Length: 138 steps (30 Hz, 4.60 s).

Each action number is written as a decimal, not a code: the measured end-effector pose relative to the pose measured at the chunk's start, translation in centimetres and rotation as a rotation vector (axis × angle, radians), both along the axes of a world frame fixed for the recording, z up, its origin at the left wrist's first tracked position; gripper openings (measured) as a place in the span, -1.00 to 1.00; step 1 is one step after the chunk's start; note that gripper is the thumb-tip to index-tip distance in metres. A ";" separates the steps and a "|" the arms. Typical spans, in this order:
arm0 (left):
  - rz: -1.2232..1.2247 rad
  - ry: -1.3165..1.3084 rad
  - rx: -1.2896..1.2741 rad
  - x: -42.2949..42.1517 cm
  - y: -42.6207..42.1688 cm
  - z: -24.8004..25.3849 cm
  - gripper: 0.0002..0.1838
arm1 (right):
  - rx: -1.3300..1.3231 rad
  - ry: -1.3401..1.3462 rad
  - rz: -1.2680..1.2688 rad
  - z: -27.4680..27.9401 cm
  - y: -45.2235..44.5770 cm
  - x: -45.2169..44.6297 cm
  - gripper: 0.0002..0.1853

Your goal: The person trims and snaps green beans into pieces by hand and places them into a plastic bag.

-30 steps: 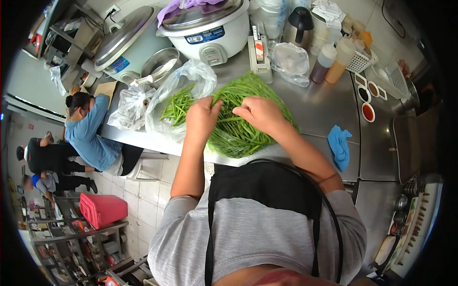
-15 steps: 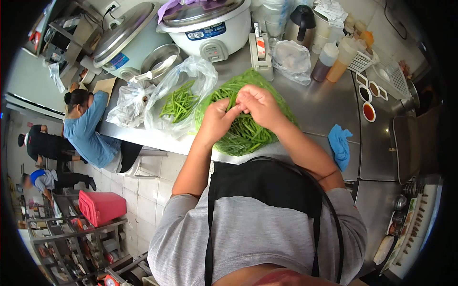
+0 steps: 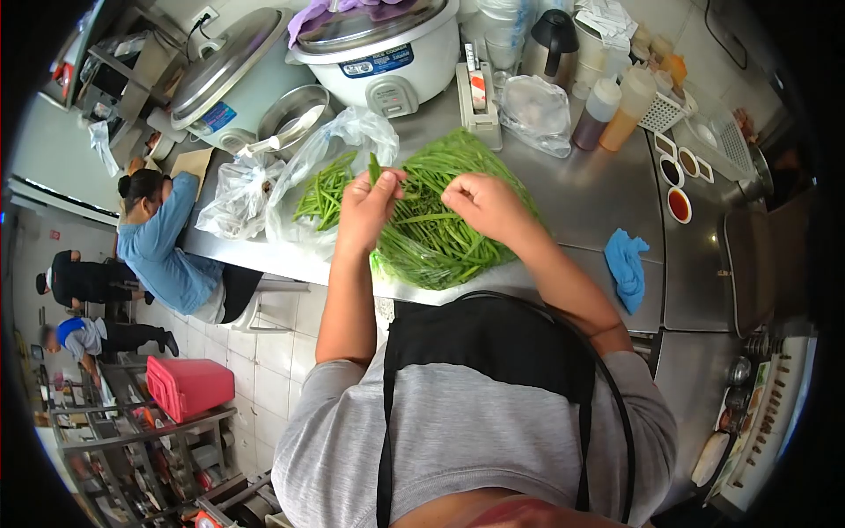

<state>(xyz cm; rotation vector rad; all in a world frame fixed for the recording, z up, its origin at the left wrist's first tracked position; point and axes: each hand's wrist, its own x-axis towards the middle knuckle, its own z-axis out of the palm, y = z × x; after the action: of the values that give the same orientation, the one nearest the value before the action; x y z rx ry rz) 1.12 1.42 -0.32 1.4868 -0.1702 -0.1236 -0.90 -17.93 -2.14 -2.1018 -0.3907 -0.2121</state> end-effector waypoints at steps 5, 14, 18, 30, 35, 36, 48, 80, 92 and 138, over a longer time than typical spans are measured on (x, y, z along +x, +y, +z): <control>0.320 -0.344 0.937 5.5 8.2 -1.9 -0.66 | -0.376 -0.169 -0.003 -1.1 0.3 -1.2 -0.87; 0.113 -0.401 0.672 0.6 2.5 0.8 -0.73 | -0.444 -0.354 -0.067 -1.9 2.1 -1.4 -0.89; -0.209 -0.639 0.768 -1.9 -1.2 0.7 -0.76 | -0.318 -0.433 -0.120 -0.6 2.2 -0.9 -0.83; -0.152 -0.435 0.703 -1.4 1.1 1.1 -0.84 | -0.263 -0.306 -0.087 0.3 0.3 -0.4 -0.85; -0.187 -0.509 0.709 -1.4 0.8 0.8 -0.86 | -0.083 -0.268 0.001 1.6 0.5 -0.7 -0.93; -0.230 -0.573 0.724 -1.3 0.5 0.6 -0.87 | 0.009 -0.235 0.039 1.9 0.6 -0.8 -0.93; -0.092 -0.093 0.034 -1.0 -0.9 0.6 -0.81 | 0.107 0.004 0.108 1.0 0.8 -1.0 -0.80; -0.029 -0.106 1.286 6.4 12.6 -11.9 -0.65 | -0.415 -0.251 0.042 -3.0 2.6 -1.2 -0.86; 0.377 -0.301 1.249 9.5 12.4 -5.8 -0.83 | -0.446 -0.131 -0.187 -3.0 1.2 -1.1 -0.78; -0.060 -0.573 0.967 -2.1 -1.1 0.4 -0.82 | -0.322 -0.302 0.106 0.4 1.0 -1.0 -0.91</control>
<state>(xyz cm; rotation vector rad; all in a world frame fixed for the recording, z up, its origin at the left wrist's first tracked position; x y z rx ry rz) -1.03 0.29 0.05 2.4575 -0.6879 0.2130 -1.88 -16.92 -1.70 -2.3611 -0.7568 -0.4302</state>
